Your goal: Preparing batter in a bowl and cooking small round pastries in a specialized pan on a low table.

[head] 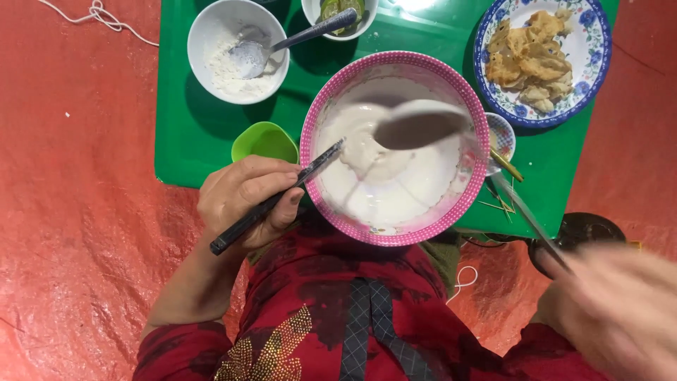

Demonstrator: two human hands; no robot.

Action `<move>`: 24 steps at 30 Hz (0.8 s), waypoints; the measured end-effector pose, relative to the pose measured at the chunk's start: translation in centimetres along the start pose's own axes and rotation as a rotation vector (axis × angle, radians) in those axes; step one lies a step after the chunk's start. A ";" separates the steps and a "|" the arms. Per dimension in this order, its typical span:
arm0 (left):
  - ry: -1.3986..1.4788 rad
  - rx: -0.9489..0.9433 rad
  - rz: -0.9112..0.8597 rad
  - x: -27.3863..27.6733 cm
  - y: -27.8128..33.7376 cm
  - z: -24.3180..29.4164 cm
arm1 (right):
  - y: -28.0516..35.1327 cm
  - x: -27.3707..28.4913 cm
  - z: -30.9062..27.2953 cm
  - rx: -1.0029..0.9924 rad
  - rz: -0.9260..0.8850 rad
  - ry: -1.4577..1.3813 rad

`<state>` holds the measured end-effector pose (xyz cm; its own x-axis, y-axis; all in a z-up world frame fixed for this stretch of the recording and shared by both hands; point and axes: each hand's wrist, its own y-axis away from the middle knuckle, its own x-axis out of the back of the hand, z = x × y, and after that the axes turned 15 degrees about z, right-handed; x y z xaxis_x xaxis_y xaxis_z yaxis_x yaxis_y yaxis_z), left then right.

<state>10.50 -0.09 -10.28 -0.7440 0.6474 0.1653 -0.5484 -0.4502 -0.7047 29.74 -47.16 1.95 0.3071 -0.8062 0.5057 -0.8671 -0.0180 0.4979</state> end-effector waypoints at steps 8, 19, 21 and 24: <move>-0.117 -0.068 -0.017 -1.1 -1.4 1.0 | -6.1 -19.6 -6.1 1.102 -0.121 -0.307; 0.129 0.108 -0.221 -2.4 -2.0 0.2 | -6.2 -15.8 -3.9 1.101 -0.105 -0.301; 0.165 0.121 -0.257 -2.1 -2.6 0.5 | -6.4 -15.9 -3.2 1.116 -0.199 -0.359; 0.172 0.126 -0.293 -1.0 -3.3 1.3 | -5.6 -17.1 -2.6 1.087 -0.300 -0.421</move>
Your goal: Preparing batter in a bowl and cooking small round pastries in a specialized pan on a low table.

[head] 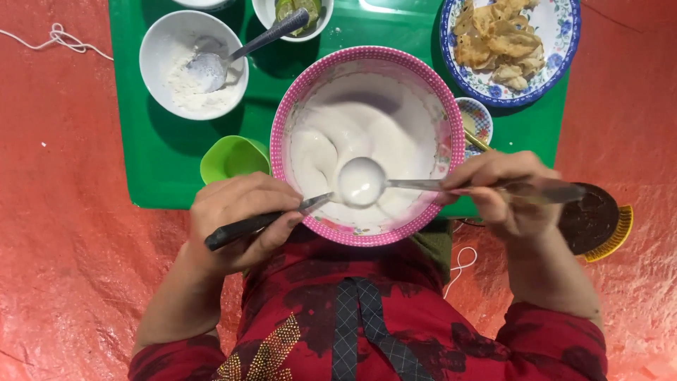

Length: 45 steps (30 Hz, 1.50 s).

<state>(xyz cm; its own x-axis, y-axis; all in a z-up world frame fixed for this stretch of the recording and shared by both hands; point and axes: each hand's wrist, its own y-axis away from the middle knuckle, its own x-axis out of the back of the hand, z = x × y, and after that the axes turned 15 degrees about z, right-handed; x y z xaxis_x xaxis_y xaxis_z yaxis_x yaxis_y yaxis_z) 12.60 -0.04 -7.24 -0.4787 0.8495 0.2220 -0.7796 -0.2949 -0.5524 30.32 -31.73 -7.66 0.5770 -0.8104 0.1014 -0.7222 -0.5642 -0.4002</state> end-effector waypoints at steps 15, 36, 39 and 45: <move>-0.016 -0.043 0.016 -1.4 0.4 -0.4 | 0.5 -0.2 -1.3 0.088 0.222 0.196; 0.067 -0.019 0.094 0.6 3.0 -2.0 | -2.6 -6.6 0.3 0.183 0.191 0.207; 0.159 0.005 0.057 0.5 2.8 -1.6 | -2.3 -5.2 0.5 0.135 0.108 0.096; 0.115 -0.057 0.041 0.5 3.1 -2.0 | -2.9 -2.9 -4.2 0.349 0.009 0.368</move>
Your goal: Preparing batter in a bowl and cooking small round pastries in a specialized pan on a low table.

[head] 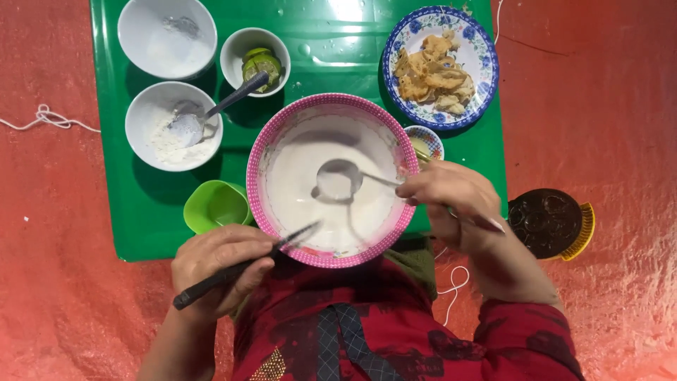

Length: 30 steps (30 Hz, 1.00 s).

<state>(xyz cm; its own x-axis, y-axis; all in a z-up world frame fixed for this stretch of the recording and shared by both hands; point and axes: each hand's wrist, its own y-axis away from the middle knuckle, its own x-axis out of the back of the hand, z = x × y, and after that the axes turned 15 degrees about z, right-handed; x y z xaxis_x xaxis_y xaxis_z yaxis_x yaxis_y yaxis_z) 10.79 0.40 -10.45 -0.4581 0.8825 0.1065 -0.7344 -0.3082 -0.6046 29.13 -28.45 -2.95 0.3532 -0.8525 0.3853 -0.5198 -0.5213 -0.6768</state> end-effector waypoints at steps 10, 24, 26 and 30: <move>-0.208 -0.233 0.118 0.5 -0.4 0.3 | 0.4 -0.8 -1.1 0.614 -0.329 0.223; -0.313 -0.289 0.160 -1.6 -1.9 -0.2 | 0.6 1.9 -0.2 0.654 -0.598 0.490; -0.391 -0.222 0.144 -1.8 -1.8 0.1 | 1.0 3.2 -1.0 0.609 -0.748 0.572; -0.358 -0.160 0.051 -1.8 -1.8 0.2 | 0.2 4.0 -3.7 0.479 -0.712 0.528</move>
<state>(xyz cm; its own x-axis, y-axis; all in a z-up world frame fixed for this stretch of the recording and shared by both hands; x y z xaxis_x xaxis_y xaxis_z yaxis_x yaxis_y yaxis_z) 12.88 -0.71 -9.40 -0.6585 0.6788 0.3250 -0.6320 -0.2644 -0.7285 27.61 -32.05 0.77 0.0095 -0.3172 0.9483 0.0860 -0.9446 -0.3168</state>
